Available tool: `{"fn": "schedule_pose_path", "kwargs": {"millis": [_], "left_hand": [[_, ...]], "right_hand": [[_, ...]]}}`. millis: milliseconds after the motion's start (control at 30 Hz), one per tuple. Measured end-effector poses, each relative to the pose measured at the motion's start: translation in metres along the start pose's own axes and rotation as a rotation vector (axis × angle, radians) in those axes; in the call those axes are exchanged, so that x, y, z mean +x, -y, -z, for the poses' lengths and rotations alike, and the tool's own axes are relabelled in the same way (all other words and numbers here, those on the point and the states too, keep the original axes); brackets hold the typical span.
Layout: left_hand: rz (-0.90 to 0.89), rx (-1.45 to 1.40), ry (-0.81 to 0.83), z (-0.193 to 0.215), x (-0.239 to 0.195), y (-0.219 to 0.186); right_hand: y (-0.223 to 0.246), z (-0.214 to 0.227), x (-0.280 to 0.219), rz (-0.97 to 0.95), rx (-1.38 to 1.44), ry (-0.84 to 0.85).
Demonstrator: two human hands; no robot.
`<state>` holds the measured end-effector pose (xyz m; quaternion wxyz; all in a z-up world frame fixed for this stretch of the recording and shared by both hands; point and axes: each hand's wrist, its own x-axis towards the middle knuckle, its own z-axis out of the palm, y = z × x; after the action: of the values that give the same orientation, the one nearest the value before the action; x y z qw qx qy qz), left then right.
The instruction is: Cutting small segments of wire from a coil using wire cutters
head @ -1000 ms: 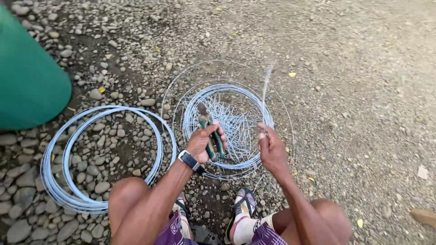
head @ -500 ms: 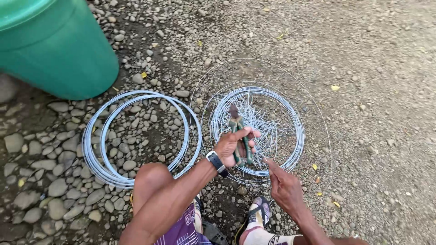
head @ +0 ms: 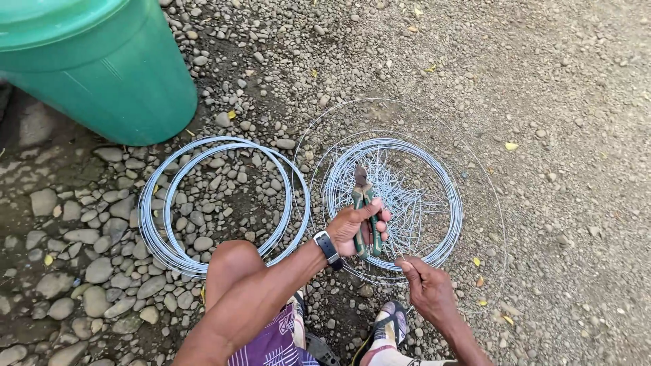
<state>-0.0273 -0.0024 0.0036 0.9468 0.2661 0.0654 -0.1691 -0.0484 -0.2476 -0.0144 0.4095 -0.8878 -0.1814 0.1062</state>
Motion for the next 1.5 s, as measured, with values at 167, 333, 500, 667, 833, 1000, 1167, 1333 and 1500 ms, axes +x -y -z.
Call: {"fn": "schedule_pose_path", "kwargs": {"millis": [167,333,500,667,833,1000,1167,1333,1500], "left_hand": [[0.034,0.032,-0.037,0.002,-0.007,0.002],[0.028,0.051,0.013,0.001,-0.008,0.002],[0.030,0.042,0.050,0.000,-0.007,0.001],[0.041,0.108,-0.012,-0.001,-0.010,0.013],[0.170,0.593,0.151,-0.003,-0.021,0.018],[0.216,0.916,0.307,-0.007,-0.021,0.029],[0.008,0.861,0.018,-0.002,0.000,0.013],[-0.079,0.936,-0.183,-0.013,0.002,-0.017],[-0.132,1.575,-0.350,0.026,0.010,0.002]], "right_hand": [[0.003,0.000,-0.002,-0.007,0.006,0.061],[0.007,0.014,0.005,0.014,-0.097,0.055],[0.014,0.043,0.014,0.052,-0.205,-0.088],[0.031,0.076,0.016,0.379,-0.458,-0.339],[0.015,0.083,0.023,0.568,-0.523,-0.511],[0.011,0.086,0.025,0.597,-0.528,-0.543],[0.008,0.106,0.024,0.164,-0.361,-0.322],[-0.006,0.096,0.027,0.169,-0.181,-0.176],[0.004,0.067,0.034,-0.034,-0.056,-0.231]]}}
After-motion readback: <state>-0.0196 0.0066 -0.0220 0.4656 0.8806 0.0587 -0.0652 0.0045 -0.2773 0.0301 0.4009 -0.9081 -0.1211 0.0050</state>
